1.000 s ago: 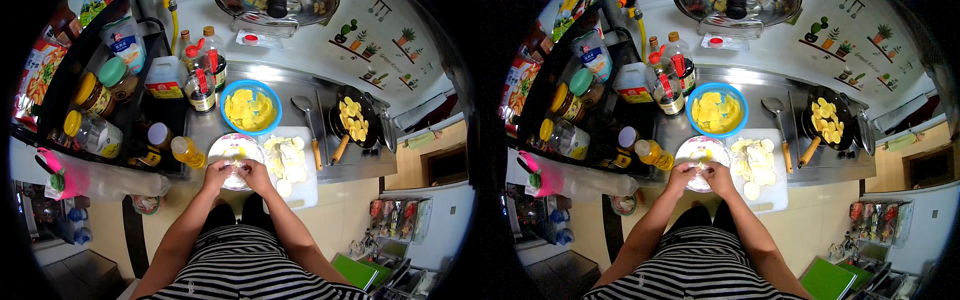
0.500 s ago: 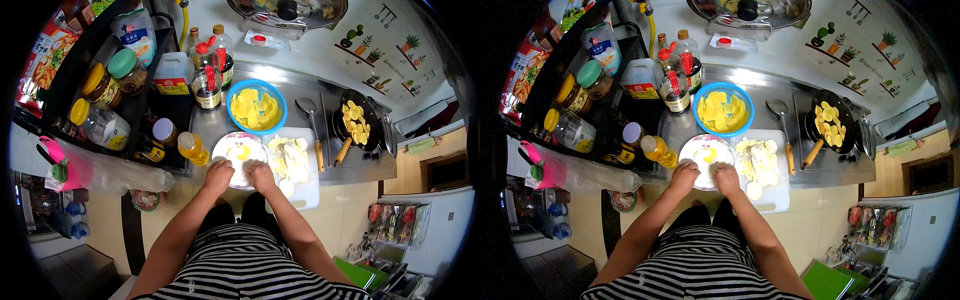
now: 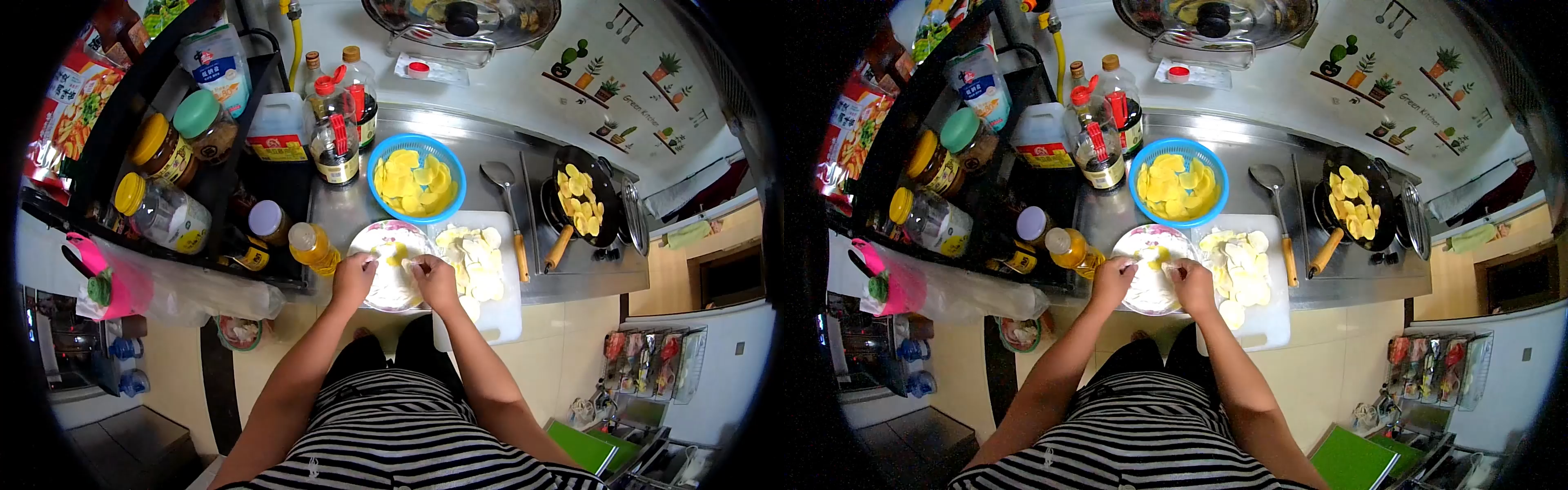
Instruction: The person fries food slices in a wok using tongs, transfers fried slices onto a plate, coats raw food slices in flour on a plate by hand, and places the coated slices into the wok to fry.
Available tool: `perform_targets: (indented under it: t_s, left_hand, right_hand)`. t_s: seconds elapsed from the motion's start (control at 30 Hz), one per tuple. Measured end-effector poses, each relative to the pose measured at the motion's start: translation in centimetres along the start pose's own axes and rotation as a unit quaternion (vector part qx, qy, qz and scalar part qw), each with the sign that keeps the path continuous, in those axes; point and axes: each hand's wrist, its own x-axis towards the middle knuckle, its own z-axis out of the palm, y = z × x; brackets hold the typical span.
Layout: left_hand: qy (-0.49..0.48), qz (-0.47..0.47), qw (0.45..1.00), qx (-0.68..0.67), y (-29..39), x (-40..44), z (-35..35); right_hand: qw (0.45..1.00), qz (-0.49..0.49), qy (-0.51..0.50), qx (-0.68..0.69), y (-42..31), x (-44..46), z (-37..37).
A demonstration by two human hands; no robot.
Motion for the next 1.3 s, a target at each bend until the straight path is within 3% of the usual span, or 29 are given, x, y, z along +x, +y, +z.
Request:
perform_targets:
  t_s: [0.03, 0.07, 0.1, 0.17, 0.23, 0.3, 0.33, 0.37, 0.47, 0.53, 0.63, 0.67, 0.83, 0.9, 0.97, 1.03, 1.1, 1.17, 1.2, 1.3]
  left_hand:
    - [-0.002, 0.001, 1.000, 0.001, 0.1, 0.0, 0.2]
    - [-0.014, -0.065, 0.995, -0.069, 0.4, -0.2, 0.6]
    - [-0.026, -0.132, 0.981, -0.138, 0.5, -0.4, 1.0]
    - [-0.019, -0.111, 0.987, -0.118, 0.8, -0.7, 1.1]
    - [0.001, -0.071, 0.994, -0.082, 1.0, -0.6, 1.2]
    - [0.000, -0.099, 0.986, -0.134, 0.8, -0.5, 1.3]
    - [-0.001, -0.129, 0.974, -0.184, 0.4, -0.5, 1.5]
    - [0.005, -0.062, 0.993, -0.105, -1.0, -0.3, 3.3]
    - [0.027, -0.014, 0.997, -0.065, 0.2, -0.4, 3.6]
    - [-0.055, -0.132, 0.947, -0.289, 2.0, -1.1, 2.1]
    - [-0.088, -0.113, 0.935, -0.326, 2.7, -1.8, 2.9]
    - [-0.117, -0.131, 0.926, -0.335, 3.2, -2.0, 3.1]
    - [-0.223, -0.131, 0.915, -0.309, 4.9, -2.6, 3.8]
    - [-0.192, -0.084, 0.944, -0.255, 4.1, -2.4, 3.9]
    - [-0.175, -0.108, 0.944, -0.257, 2.9, -2.1, 3.8]
    - [-0.121, -0.127, 0.939, -0.296, 2.2, -1.9, 3.6]
    - [-0.115, -0.146, 0.937, -0.295, 2.0, -2.0, 3.3]
    - [-0.125, -0.154, 0.939, -0.280, 1.4, -2.0, 3.1]
    - [-0.124, -0.155, 0.939, -0.280, 1.2, -2.0, 3.2]
    - [-0.100, -0.157, 0.935, -0.300, 0.8, -2.1, 3.0]
  right_hand:
    - [0.999, 0.009, 0.030, 0.040, -0.8, -0.1, -0.1]
    - [0.995, 0.001, 0.065, 0.074, -1.9, -0.3, 0.2]
    - [0.995, -0.057, 0.084, 0.019, -1.3, -0.2, 1.4]
    - [0.994, -0.096, -0.027, -0.037, -1.0, -0.4, 2.6]
    - [0.995, -0.079, -0.009, -0.062, -1.6, -0.4, 2.2]
    - [0.992, -0.061, 0.101, 0.034, -1.9, -0.6, 1.7]
    - [0.997, -0.049, 0.062, 0.026, -1.8, -0.9, 1.8]
    - [0.994, -0.103, -0.010, 0.018, -0.3, -1.0, 2.9]
    - [0.999, -0.034, -0.009, 0.024, -0.8, -1.0, 2.3]
    - [0.979, 0.060, -0.044, 0.190, 0.1, -1.0, 1.6]
    - [0.968, 0.070, -0.124, 0.207, -0.1, -1.4, -0.3]
    - [0.983, 0.032, -0.109, 0.143, -0.9, -1.9, -1.7]
    - [0.997, 0.043, -0.045, 0.037, 1.0, -3.0, -5.6]
    - [0.999, 0.044, -0.012, -0.013, 2.8, -3.2, -7.0]
    - [0.996, 0.077, -0.023, -0.041, 3.9, -3.2, -8.3]
    - [0.987, 0.048, -0.044, -0.149, 5.6, -3.0, -9.0]
    - [0.983, 0.040, -0.044, -0.175, 5.8, -2.9, -9.9]
    - [0.960, 0.082, 0.030, -0.267, 5.3, -2.8, -10.6]
    - [0.962, 0.036, 0.084, -0.256, 5.3, -2.8, -10.5]
    - [0.972, -0.005, 0.097, -0.215, 4.5, -2.1, -9.8]
